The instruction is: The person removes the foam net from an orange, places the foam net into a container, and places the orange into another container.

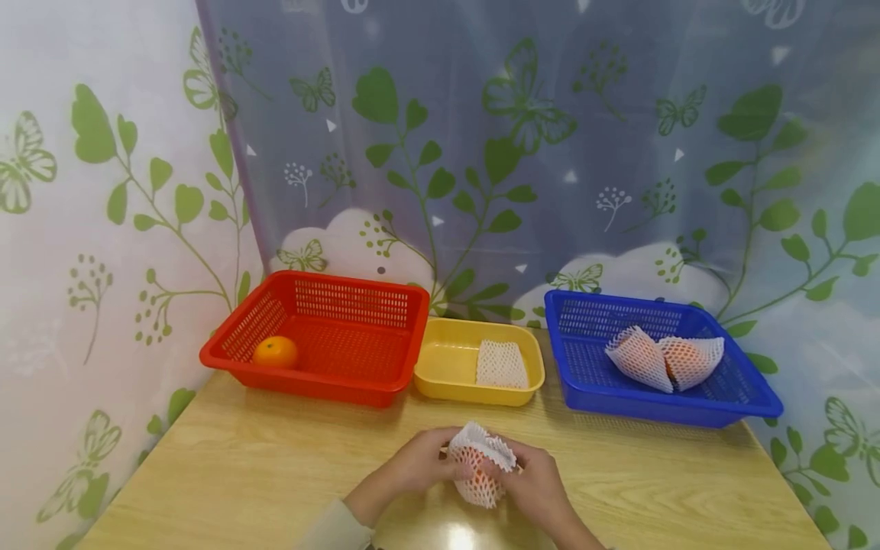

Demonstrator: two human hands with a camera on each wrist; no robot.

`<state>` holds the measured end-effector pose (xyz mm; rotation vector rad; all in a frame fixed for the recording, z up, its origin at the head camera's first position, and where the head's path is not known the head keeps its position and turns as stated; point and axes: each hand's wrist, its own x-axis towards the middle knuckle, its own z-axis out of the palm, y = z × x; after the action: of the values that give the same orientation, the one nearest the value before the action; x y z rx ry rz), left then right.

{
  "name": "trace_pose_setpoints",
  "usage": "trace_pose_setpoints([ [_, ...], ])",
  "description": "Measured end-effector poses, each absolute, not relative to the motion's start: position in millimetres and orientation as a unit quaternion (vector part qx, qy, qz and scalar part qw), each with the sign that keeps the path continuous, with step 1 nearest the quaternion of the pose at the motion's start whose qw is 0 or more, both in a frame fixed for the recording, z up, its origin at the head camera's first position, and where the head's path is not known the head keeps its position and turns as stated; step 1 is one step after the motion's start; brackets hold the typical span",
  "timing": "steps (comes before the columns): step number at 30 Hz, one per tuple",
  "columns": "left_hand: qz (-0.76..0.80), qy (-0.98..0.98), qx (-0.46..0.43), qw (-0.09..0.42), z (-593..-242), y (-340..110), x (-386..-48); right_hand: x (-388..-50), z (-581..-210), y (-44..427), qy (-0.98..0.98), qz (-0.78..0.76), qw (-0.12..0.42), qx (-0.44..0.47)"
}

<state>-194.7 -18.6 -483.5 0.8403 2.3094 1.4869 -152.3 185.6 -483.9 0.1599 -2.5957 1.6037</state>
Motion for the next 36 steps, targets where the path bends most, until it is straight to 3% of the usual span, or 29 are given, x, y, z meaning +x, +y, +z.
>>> trace_pose_setpoints([
  [6, 0.491, 0.807, 0.3, 0.131, -486, -15, -196, -154, -486, 185, -0.835, 0.543, 0.076, 0.036],
  [23, 0.483, 0.812, 0.304, 0.124, -489, -15, -195, -151, -488, 187, -0.828, 0.555, 0.049, 0.052],
  [36, 0.452, 0.849, 0.271, 0.034, -489, -15, -191, -151, -499, 185, -0.824, 0.564, 0.037, 0.027],
])
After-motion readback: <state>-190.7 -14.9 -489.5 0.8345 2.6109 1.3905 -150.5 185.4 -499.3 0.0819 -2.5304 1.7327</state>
